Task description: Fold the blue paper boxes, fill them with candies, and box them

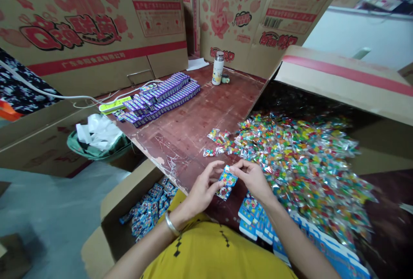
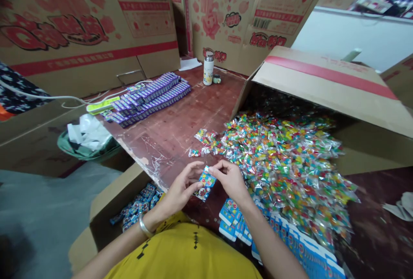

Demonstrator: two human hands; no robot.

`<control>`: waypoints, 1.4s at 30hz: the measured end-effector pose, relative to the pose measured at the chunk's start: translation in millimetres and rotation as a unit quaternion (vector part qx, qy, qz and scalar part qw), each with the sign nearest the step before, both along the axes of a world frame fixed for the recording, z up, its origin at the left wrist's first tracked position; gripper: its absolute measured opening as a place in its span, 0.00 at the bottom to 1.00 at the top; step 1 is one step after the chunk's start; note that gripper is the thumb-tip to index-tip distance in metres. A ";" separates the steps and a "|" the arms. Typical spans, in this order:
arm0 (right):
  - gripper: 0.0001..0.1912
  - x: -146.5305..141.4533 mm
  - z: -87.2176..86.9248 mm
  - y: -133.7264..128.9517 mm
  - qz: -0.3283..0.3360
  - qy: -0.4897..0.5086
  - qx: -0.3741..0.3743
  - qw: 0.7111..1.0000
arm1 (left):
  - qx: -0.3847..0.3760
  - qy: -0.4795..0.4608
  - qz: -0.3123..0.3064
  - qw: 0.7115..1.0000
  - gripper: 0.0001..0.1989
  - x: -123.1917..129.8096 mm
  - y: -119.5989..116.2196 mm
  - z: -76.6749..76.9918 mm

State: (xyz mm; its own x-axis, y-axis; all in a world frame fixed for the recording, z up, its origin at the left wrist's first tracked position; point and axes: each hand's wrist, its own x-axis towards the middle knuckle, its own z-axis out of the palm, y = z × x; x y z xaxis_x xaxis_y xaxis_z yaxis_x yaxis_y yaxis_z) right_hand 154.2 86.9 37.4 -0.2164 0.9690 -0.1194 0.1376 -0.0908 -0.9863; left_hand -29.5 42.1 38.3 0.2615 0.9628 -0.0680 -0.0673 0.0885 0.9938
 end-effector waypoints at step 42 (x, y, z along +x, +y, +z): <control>0.36 62.8 -25.6 -22.6 0.072 -0.620 0.008 0.781 | 0.156 0.407 -0.220 0.873 0.12 21.2 -3.2 -7.2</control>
State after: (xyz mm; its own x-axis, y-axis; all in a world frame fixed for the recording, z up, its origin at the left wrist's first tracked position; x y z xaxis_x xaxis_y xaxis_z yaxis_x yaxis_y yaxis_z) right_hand 217.0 64.3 11.8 -0.0510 0.9487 -0.3120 0.9959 0.0252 -0.0863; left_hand -8.3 38.9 31.1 0.5981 0.7859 -0.1568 0.6440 -0.3549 0.6778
